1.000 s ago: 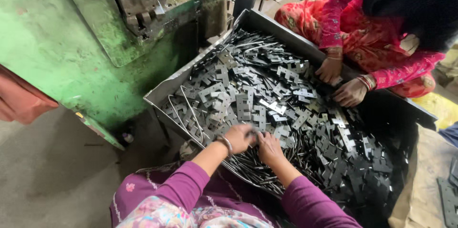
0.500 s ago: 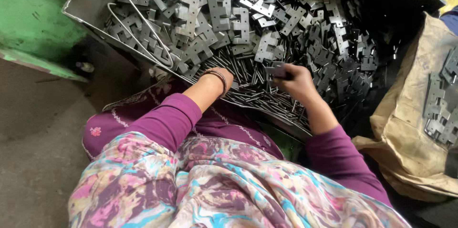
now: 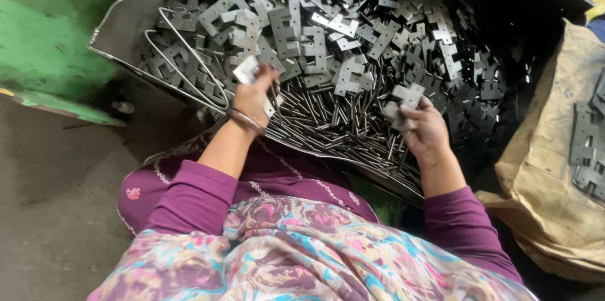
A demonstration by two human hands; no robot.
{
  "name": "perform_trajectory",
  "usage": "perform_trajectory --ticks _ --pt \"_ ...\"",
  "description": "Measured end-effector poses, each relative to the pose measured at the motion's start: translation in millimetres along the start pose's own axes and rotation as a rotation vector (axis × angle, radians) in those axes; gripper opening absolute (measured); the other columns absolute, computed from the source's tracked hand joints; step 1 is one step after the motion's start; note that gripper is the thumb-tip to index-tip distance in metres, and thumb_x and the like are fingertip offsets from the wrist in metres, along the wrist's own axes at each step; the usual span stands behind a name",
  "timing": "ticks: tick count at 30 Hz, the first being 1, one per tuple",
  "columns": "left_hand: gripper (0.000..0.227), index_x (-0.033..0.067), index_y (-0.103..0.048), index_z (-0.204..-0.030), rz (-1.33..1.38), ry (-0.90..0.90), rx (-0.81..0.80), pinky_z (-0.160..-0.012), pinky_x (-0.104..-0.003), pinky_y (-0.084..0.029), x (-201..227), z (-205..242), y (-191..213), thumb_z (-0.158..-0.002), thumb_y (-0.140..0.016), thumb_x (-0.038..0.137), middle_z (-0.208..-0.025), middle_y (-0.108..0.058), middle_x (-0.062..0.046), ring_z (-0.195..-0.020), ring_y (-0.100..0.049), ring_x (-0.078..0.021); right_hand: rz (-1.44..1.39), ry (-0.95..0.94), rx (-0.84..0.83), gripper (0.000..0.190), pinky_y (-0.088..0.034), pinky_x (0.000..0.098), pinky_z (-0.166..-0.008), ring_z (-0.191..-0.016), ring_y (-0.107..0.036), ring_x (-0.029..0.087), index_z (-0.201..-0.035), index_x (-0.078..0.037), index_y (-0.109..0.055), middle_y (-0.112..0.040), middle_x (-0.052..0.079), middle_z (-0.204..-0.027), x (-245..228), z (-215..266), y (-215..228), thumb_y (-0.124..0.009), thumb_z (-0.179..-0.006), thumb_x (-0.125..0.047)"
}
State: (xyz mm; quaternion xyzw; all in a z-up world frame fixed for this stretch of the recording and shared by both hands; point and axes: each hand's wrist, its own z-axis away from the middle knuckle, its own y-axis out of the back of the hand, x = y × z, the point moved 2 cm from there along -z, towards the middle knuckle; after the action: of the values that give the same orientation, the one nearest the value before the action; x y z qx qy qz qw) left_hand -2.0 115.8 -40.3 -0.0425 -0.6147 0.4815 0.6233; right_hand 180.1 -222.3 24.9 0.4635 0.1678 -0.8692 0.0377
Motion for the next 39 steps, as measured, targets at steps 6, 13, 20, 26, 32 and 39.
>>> perform_trajectory --ticks 6,13,20,26,32,39 --pt "0.028 0.0024 -0.063 -0.120 0.477 0.282 -0.106 -0.087 -0.036 -0.058 -32 14 -57 -0.106 -0.044 0.017 -0.113 -0.073 -0.013 -0.097 -0.069 -0.0223 0.787 0.530 -0.228 0.046 -0.061 0.0373 -0.086 -0.101 -0.073 0.024 -0.142 -0.006 -0.058 -0.075 0.011 -0.114 12 37 -92 -0.063 -0.096 0.003" --pt "0.043 0.0149 -0.060 -0.122 0.201 0.533 0.039 -0.084 -0.039 -0.055 -75 39 -116 -0.100 -0.052 0.051 -0.105 -0.067 -0.006 -0.093 -0.064 -0.0190 1.205 0.850 -0.444 0.048 -0.058 0.0401 -0.083 -0.106 -0.072 0.030 -0.139 -0.003 -0.058 -0.067 0.019 -0.124 46 56 -98 -0.068 -0.092 0.001" --pt "0.041 0.0065 -0.072 -0.113 -1.508 -0.642 -0.235 -0.089 -0.049 -0.054 -58 -39 -84 -0.082 -0.080 0.032 -0.110 -0.074 -0.017 -0.102 -0.069 -0.0389 -0.031 0.010 -0.258 0.057 -0.057 0.0387 -0.098 -0.113 -0.069 0.023 -0.148 0.007 -0.049 -0.065 0.017 -0.135 3 36 -5 -0.056 -0.092 0.012" --pt "0.050 0.0089 -0.061 -0.143 -2.064 -0.805 -0.447 -0.100 -0.046 -0.051 -74 -69 -37 -0.093 -0.065 0.008 -0.126 -0.066 -0.014 -0.114 -0.063 -0.0348 0.104 0.303 -0.139 0.060 -0.052 0.0336 -0.105 -0.121 -0.063 0.017 -0.150 0.006 -0.047 -0.061 0.012 -0.144 -36 67 48 -0.056 -0.092 0.015" --pt "0.062 0.0099 -0.062 -0.136 -2.215 -0.677 -0.375 -0.085 -0.048 -0.053 -57 -38 -78 -0.074 -0.067 0.014 -0.108 -0.066 -0.019 -0.099 -0.063 -0.0378 0.759 0.687 0.304 0.056 -0.058 0.0333 -0.084 -0.100 -0.071 0.022 -0.152 -0.001 -0.047 -0.071 0.016 -0.126 -87 101 92 -0.053 -0.098 0.009" --pt "0.027 0.0188 -0.069 -0.108 -2.188 -0.524 -0.586 -0.086 -0.042 -0.055 -24 44 -97 -0.083 -0.075 0.025 -0.099 -0.069 -0.008 -0.098 -0.067 -0.0296 1.517 1.137 0.771 0.029 -0.062 0.0376 -0.095 -0.104 -0.072 0.036 -0.120 0.011 -0.066 -0.070 0.027 -0.112 -125 93 190 -0.055 -0.093 0.013"
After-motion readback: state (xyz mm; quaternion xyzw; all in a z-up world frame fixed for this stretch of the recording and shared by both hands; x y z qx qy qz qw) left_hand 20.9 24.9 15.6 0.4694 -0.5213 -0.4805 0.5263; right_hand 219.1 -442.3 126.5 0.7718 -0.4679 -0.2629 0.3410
